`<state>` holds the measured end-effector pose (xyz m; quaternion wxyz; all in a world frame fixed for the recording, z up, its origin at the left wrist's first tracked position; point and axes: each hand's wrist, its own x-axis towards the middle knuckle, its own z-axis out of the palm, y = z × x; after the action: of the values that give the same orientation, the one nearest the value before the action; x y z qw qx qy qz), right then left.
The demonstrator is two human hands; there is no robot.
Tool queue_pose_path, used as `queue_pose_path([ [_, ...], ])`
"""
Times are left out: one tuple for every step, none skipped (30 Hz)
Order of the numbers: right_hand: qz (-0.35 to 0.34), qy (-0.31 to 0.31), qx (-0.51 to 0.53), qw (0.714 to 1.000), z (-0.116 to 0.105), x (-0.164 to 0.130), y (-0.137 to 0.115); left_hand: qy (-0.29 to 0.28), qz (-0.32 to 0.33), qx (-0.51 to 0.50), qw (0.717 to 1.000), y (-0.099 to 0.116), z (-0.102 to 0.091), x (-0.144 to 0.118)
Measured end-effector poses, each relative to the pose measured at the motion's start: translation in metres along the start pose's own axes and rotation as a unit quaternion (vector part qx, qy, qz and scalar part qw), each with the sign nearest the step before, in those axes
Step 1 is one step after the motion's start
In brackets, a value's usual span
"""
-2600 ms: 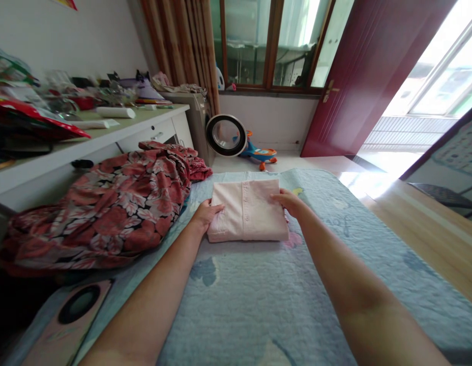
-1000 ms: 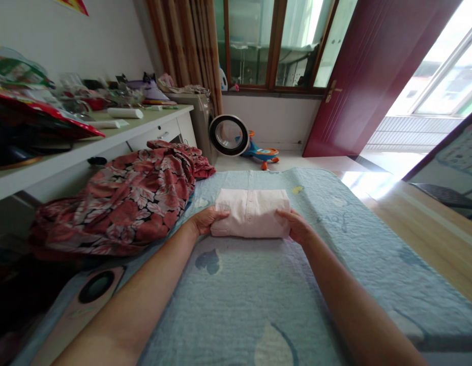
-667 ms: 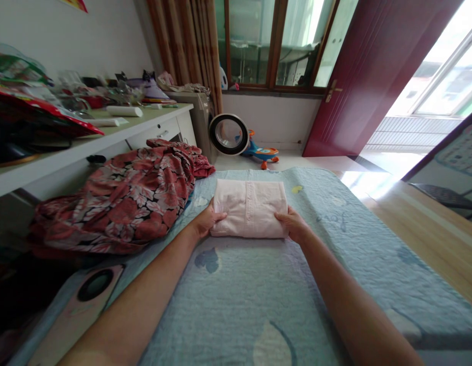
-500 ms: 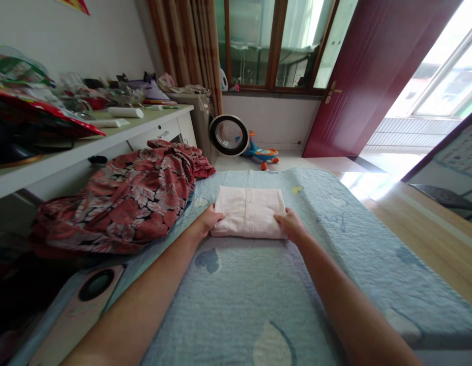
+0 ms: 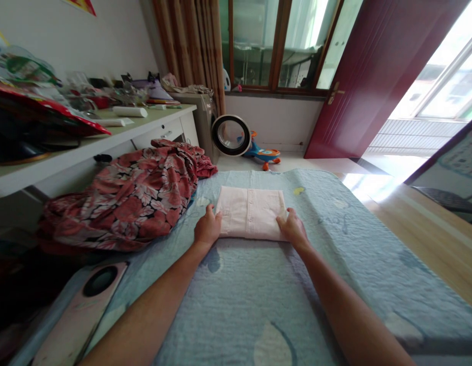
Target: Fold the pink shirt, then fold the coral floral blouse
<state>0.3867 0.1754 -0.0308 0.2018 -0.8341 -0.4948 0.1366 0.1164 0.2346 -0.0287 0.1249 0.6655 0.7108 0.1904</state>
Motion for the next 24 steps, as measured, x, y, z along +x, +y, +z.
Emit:
queue_pose_path([
  [-0.003,-0.001,-0.029,1.000,-0.004,-0.003,-0.002,0.008,0.013,0.031,0.999,0.000,-0.001,-0.002],
  [-0.011,0.005,-0.058,0.998,-0.008,-0.005,-0.004,0.027,0.033,0.057,0.997,0.002,-0.003,-0.003],
  [-0.025,0.019,-0.084,0.996,-0.012,-0.006,-0.007,0.057,0.057,0.078,0.994,0.005,-0.006,-0.004],
  [-0.044,0.040,-0.105,0.993,-0.015,-0.007,-0.012,0.093,0.086,0.093,0.988,0.009,-0.008,-0.004],
  [-0.068,0.062,-0.118,0.989,-0.018,-0.007,-0.018,0.126,0.118,0.100,0.980,0.016,-0.011,-0.003],
  [-0.096,0.079,-0.121,0.985,-0.020,-0.005,-0.026,0.150,0.151,0.101,0.972,0.024,-0.013,-0.001],
  [-0.125,0.088,-0.117,0.981,-0.020,-0.003,-0.036,0.161,0.182,0.095,0.965,0.034,-0.015,0.001],
  [-0.153,0.086,-0.105,0.979,-0.019,0.000,-0.046,0.154,0.214,0.088,0.961,0.045,-0.015,0.004],
  [-0.183,0.074,-0.095,0.976,-0.017,0.003,-0.056,0.137,0.236,0.082,0.958,0.055,-0.014,0.008],
  [-0.201,0.059,-0.092,0.973,-0.013,0.007,-0.066,0.112,0.253,0.078,0.958,0.065,-0.012,0.012],
  [-0.211,0.051,-0.094,0.972,-0.008,0.010,-0.074,0.081,0.265,0.076,0.958,0.073,-0.008,0.017],
  [-0.214,0.043,-0.100,0.971,-0.003,0.014,-0.079,0.048,0.266,0.075,0.960,0.078,-0.003,0.021],
  [-0.208,0.030,-0.107,0.972,0.003,0.017,-0.082,0.010,0.258,0.076,0.963,0.081,0.004,0.025],
  [-0.198,0.012,-0.114,0.974,0.010,0.020,-0.082,-0.032,0.243,0.075,0.967,0.081,0.010,0.029],
  [-0.185,-0.008,-0.120,0.975,0.017,0.022,-0.080,-0.072,0.223,0.074,0.969,0.079,0.017,0.031],
  [-0.172,-0.028,-0.124,0.977,0.023,0.024,-0.077,-0.104,0.205,0.071,0.971,0.076,0.024,0.033],
  [-0.162,-0.046,-0.125,0.978,0.029,0.026,-0.073,-0.127,0.190,0.068,0.971,0.072,0.030,0.035],
  [-0.155,-0.058,-0.126,0.978,0.034,0.028,-0.069,-0.140,0.181,0.065,0.971,0.068,0.035,0.035],
  [-0.151,-0.065,-0.125,0.978,0.038,0.029,-0.066,-0.142,0.178,0.062,0.972,0.064,0.038,0.036],
  [-0.149,-0.068,-0.124,0.979,0.041,0.030,-0.063,-0.140,0.178,0.060,0.972,0.062,0.041,0.036],
  [-0.148,-0.070,-0.123,0.979,0.042,0.031,-0.062,-0.139,0.178,0.059,0.972,0.060,0.042,0.036],
  [-0.149,-0.071,-0.122,0.979,0.043,0.032,-0.061,-0.139,0.178,0.058,0.972,0.060,0.043,0.036],
  [-0.149,-0.069,-0.121,0.979,0.043,0.033,-0.061,-0.140,0.177,0.059,0.972,0.060,0.043,0.036],
  [-0.148,-0.066,-0.120,0.979,0.043,0.034,-0.061,-0.141,0.177,0.060,0.972,0.060,0.043,0.036],
])
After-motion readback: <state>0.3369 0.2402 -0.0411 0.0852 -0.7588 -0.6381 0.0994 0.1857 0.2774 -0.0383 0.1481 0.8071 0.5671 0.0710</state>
